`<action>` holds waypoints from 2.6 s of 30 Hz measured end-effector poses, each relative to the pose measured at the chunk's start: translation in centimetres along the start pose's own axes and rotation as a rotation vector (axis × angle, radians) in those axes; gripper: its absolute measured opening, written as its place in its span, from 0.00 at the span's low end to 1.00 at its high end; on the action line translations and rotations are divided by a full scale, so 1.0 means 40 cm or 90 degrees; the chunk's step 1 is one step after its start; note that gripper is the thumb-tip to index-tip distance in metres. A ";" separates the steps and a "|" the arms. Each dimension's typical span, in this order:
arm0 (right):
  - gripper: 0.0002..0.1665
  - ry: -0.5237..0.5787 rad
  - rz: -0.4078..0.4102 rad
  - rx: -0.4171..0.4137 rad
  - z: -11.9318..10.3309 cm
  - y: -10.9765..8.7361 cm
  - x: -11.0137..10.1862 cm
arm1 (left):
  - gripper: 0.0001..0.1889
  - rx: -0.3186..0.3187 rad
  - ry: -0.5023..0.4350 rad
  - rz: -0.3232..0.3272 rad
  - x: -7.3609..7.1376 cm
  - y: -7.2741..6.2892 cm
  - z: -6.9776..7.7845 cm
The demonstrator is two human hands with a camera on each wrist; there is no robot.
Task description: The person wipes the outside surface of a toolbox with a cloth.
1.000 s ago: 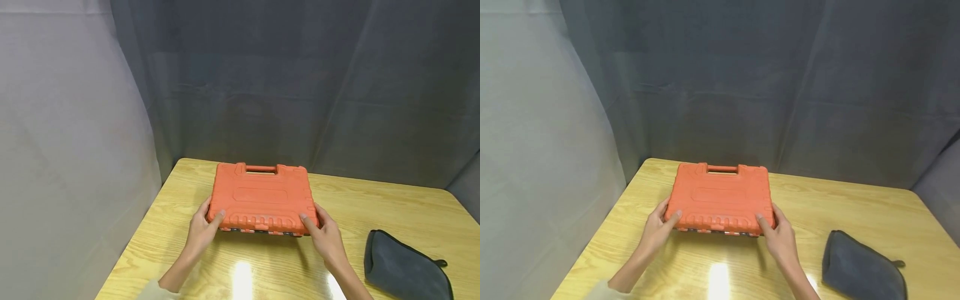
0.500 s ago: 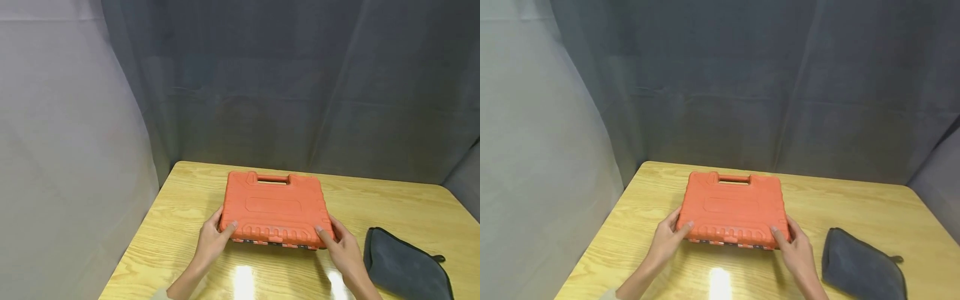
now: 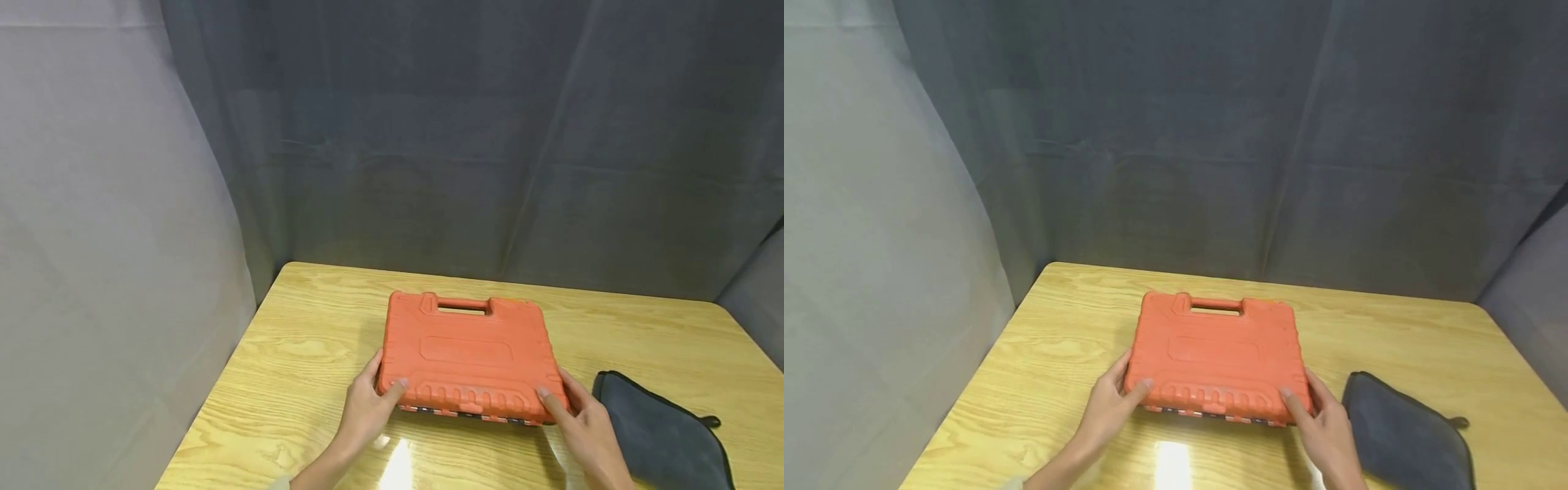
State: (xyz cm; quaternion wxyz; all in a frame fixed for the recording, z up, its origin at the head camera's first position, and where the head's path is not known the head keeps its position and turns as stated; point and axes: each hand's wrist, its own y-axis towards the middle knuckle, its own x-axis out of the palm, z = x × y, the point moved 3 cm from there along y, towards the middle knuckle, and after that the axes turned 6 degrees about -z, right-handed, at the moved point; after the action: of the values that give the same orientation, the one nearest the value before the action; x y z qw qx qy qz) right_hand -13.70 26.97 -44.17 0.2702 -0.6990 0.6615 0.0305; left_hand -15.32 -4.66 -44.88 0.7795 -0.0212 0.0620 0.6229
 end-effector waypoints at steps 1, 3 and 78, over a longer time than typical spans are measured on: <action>0.57 -0.009 0.003 0.003 0.006 -0.001 -0.004 | 0.41 0.000 0.006 -0.002 0.005 -0.002 -0.002; 0.56 -0.025 0.008 0.000 0.018 -0.002 -0.011 | 0.42 -0.001 0.010 -0.004 0.015 -0.005 -0.005; 0.57 -0.474 -0.031 -0.131 0.108 -0.023 -0.163 | 0.33 -0.019 0.044 -0.021 0.097 0.103 -0.110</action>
State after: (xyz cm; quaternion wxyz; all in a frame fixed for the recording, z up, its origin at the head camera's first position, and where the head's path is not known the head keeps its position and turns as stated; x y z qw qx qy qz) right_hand -12.27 34.67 -44.95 0.4213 -0.6788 0.4947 0.3420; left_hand -18.81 -0.45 -49.53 0.7865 -0.0556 0.0792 0.6099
